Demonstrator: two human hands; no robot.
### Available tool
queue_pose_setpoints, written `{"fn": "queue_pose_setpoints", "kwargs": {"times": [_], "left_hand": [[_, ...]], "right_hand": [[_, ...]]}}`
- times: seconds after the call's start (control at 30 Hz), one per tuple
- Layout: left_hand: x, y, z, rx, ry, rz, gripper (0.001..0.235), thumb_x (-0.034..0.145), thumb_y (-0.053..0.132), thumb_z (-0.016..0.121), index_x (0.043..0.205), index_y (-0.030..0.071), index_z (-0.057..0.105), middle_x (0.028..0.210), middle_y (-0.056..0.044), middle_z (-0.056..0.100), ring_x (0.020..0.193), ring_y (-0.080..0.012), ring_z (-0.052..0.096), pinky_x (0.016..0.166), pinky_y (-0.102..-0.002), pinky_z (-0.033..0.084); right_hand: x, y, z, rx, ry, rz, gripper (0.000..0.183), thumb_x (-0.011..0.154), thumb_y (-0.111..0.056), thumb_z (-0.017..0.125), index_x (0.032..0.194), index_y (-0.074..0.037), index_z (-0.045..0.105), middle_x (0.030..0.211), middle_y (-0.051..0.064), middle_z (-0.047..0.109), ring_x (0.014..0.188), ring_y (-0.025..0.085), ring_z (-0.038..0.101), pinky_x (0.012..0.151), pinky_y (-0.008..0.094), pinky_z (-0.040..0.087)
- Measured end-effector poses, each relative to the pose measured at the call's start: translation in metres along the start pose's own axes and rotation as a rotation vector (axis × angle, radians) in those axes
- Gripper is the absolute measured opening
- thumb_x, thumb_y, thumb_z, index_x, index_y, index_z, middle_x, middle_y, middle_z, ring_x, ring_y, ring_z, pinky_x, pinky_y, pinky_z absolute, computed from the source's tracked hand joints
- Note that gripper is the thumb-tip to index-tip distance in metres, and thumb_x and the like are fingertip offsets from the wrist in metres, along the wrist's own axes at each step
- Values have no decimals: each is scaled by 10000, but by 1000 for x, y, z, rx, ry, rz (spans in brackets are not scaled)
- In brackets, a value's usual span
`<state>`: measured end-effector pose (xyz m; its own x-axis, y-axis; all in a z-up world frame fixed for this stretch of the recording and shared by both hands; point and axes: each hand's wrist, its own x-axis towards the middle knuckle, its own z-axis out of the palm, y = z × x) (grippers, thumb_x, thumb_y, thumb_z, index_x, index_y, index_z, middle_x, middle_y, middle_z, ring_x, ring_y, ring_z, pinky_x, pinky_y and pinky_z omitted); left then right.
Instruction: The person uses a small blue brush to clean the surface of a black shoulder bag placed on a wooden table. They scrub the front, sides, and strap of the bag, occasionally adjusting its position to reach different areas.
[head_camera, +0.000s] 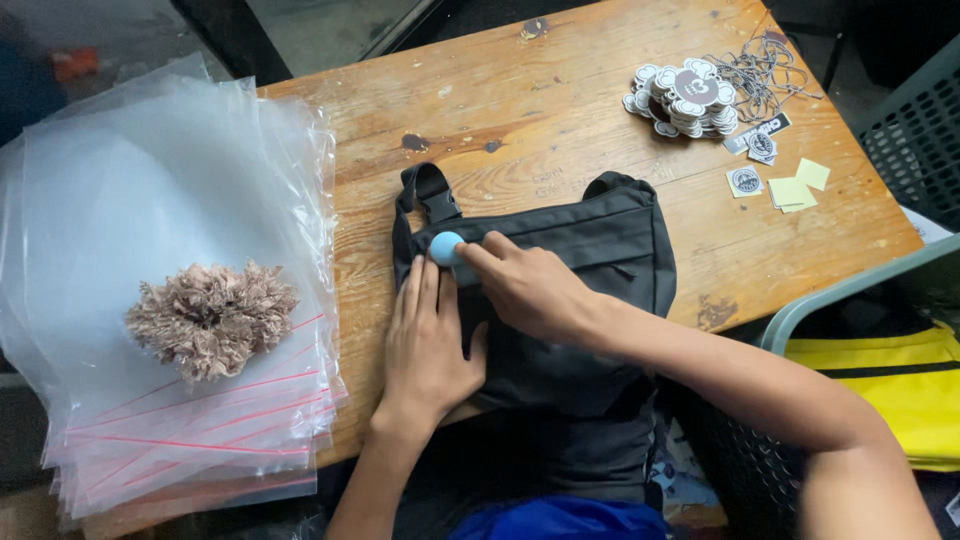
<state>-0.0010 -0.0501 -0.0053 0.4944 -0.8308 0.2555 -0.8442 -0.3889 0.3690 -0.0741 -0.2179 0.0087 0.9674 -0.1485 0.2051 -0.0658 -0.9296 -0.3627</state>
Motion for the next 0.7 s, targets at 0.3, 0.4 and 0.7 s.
{"fn": "queue_pose_setpoints", "kwargs": {"times": [0.3,0.4,0.7], "left_hand": [[-1,-7,6,53,92,48,746,776,366,672,1344,-101,546,1464,-294,495,1355,-425,476,1122,-471,376],[-1,-10,10,85,68,38,757,841,397,601,1427,-64,468,1546,-233,429,1388,-389,433,1142,-454,369],[8,3,-3,149,32,33,645,763,367,667,1298,21,569,1442,-250,496,1299,-404,474,1048,-488,427]], "right_hand": [[-53,68,-26,-155,-15,118,538,832,-82,555,1367,-146,553,807,113,586,503,464,661,427,561,540],[-82,103,-46,-281,-25,307,417,924,-131,517,1338,-175,528,941,129,571,623,449,610,539,566,492],[-83,99,-74,-419,173,286,260,939,-92,603,1186,-173,586,850,140,575,583,437,579,463,531,460]]}}
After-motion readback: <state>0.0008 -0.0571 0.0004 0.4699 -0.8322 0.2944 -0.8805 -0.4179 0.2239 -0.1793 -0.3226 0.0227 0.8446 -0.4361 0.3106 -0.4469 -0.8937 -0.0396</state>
